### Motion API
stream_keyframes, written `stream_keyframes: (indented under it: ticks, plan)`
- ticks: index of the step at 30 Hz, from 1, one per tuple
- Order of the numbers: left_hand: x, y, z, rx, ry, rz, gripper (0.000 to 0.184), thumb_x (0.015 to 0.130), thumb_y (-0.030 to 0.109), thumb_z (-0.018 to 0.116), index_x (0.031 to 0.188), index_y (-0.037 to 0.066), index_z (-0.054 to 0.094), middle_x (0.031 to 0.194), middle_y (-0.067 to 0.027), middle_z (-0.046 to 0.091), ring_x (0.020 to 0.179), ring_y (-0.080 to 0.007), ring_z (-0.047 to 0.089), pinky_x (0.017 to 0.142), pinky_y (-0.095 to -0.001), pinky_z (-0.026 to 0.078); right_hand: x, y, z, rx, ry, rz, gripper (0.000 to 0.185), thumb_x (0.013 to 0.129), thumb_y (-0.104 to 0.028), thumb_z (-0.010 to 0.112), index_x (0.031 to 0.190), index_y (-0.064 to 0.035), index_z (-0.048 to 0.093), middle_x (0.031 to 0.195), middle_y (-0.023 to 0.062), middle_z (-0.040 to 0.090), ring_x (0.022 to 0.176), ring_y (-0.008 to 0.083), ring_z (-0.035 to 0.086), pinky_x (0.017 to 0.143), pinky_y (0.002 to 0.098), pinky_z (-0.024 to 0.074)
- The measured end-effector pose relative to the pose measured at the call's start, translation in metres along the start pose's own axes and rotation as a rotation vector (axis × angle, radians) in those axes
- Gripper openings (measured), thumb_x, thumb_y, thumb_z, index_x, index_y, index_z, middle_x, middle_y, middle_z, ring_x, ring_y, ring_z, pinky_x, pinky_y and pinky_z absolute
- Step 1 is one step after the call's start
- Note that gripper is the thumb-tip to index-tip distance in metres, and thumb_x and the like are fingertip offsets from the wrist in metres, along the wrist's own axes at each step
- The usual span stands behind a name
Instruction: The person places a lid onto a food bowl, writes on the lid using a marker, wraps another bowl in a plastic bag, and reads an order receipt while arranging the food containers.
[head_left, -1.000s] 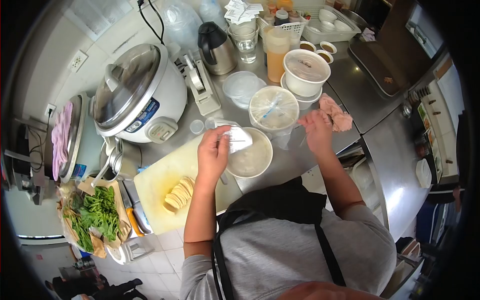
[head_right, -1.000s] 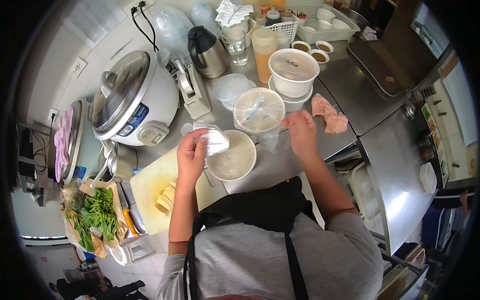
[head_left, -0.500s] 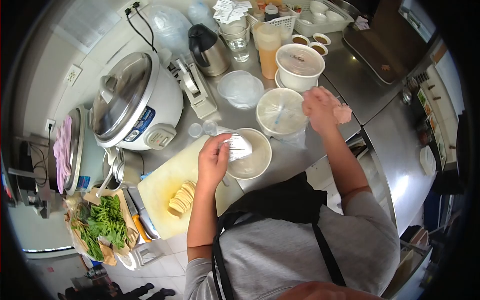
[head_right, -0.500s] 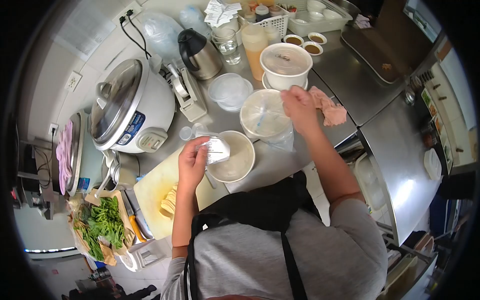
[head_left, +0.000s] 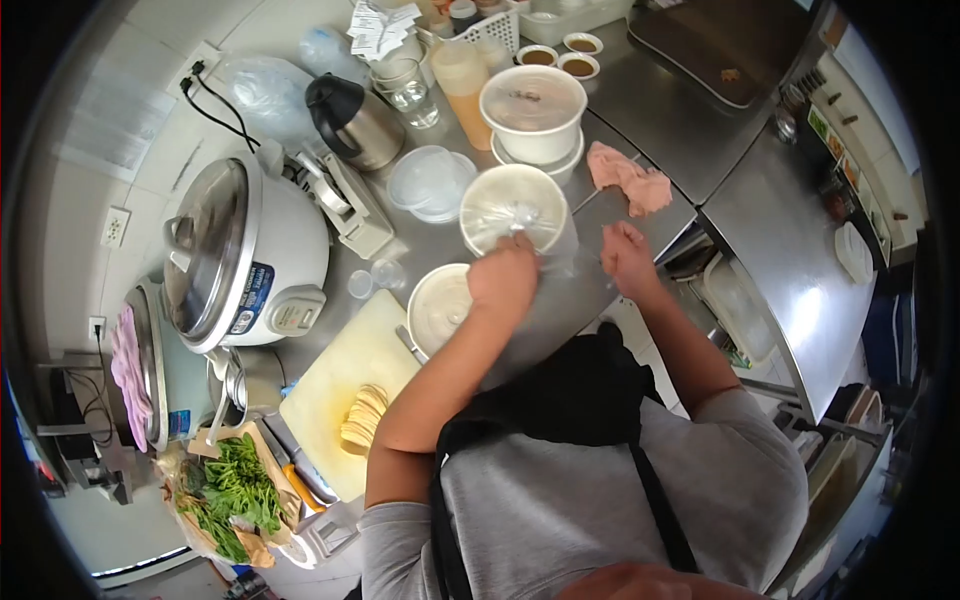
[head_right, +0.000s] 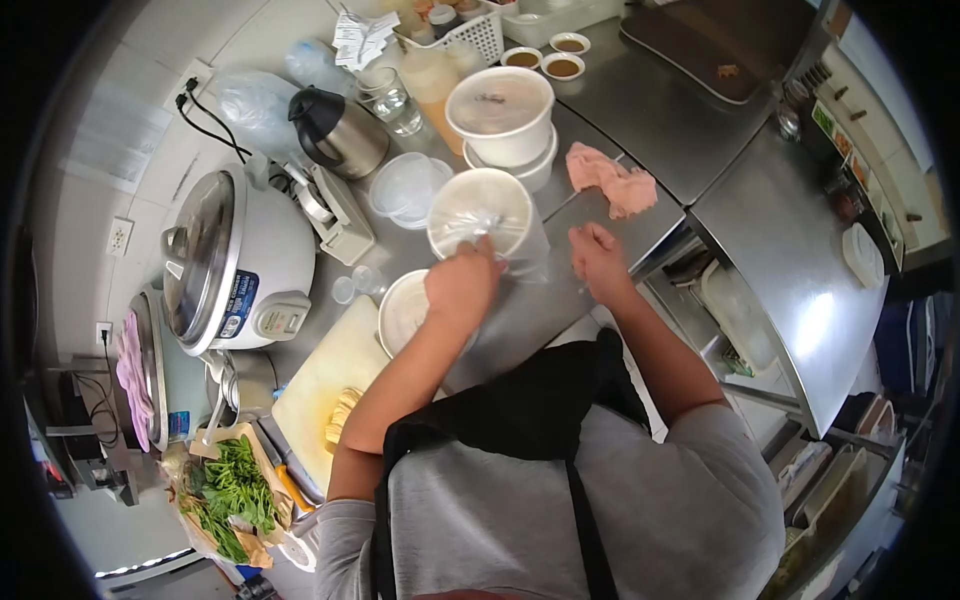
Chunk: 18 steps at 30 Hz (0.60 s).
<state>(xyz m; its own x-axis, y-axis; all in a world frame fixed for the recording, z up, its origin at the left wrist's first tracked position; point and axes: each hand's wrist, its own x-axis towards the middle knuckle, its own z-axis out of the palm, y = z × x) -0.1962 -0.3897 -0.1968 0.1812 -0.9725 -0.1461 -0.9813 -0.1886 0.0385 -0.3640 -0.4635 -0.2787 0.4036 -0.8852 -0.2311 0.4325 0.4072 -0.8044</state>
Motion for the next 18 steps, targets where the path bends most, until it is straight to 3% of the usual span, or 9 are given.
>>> stream_keyframes:
  ticks: [3,5,8,12,15,18]
  plan:
    - [0.003,-0.009,0.000,-0.011,0.068,-0.001,0.040,0.076,0.035,0.053,0.107,0.010,0.049,0.082,-0.0107,0.055,0.066,-0.0256,0.060,0.052,-0.0357,0.047,-0.019,0.013,-0.041,-0.091,0.224,0.213,0.023,0.080,-0.017,0.050,0.062,-0.0138,0.036,0.049,-0.0047,0.028,0.037,0.0056,0.025,0.034,0.0211,0.0174]
    - [0.004,-0.008,-0.002,0.017,0.068,-0.037,0.041,0.075,0.035,0.054,0.107,0.011,0.049,0.081,-0.0107,0.055,0.066,-0.0258,0.060,0.052,-0.0362,0.047,-0.038,0.004,-0.067,0.074,0.241,0.268,0.023,0.080,-0.022,0.050,0.063,-0.0144,0.038,0.048,-0.0061,0.026,0.037,0.0048,0.023,0.034,0.0206,0.0167]
    - [0.006,-0.005,-0.004,0.009,0.087,-0.057,0.044,0.073,0.035,0.057,0.109,0.012,0.048,0.082,-0.0109,0.056,0.067,-0.0266,0.059,0.053,-0.0365,0.047,-0.047,-0.001,-0.113,0.723,0.230,0.346,0.023,0.080,-0.027,0.050,0.065,-0.0145,0.040,0.048,-0.0065,0.023,0.037,0.0045,0.021,0.034,0.0200,0.0161]
    - [0.003,-0.010,-0.003,-0.113,0.146,-0.034,0.050,0.070,0.032,0.061,0.113,0.012,0.046,0.086,-0.0122,0.057,0.069,-0.0281,0.058,0.057,-0.0364,0.046,-0.063,-0.009,-0.102,0.860,0.145,0.533,0.025,0.079,-0.031,0.051,0.064,-0.0141,0.041,0.050,-0.0056,0.026,0.040,0.0054,0.023,0.036,0.0196,0.0181]
    - [-0.007,-0.001,-0.016,-0.220,0.154,-0.089,0.055,0.067,0.029,0.065,0.116,0.012,0.044,0.089,-0.0157,0.058,0.074,-0.0318,0.057,0.061,-0.0375,0.046,-0.084,0.002,-0.109,-0.011,0.010,0.680,0.025,0.078,-0.035,0.053,0.075,-0.0101,0.049,0.055,-0.0023,0.040,0.045,0.0091,0.036,0.040,0.0230,0.0305]
    - [-0.020,0.001,-0.024,-0.296,0.204,-0.160,0.053,0.069,0.027,0.064,0.116,0.010,0.044,0.081,-0.0159,0.059,0.070,-0.0278,0.059,0.059,-0.0355,0.045,-0.092,0.001,-0.141,-0.585,-0.188,0.331,0.032,0.076,-0.036,0.055,0.084,-0.0051,0.056,0.062,0.0041,0.052,0.053,0.0164,0.050,0.050,0.0289,0.0411]
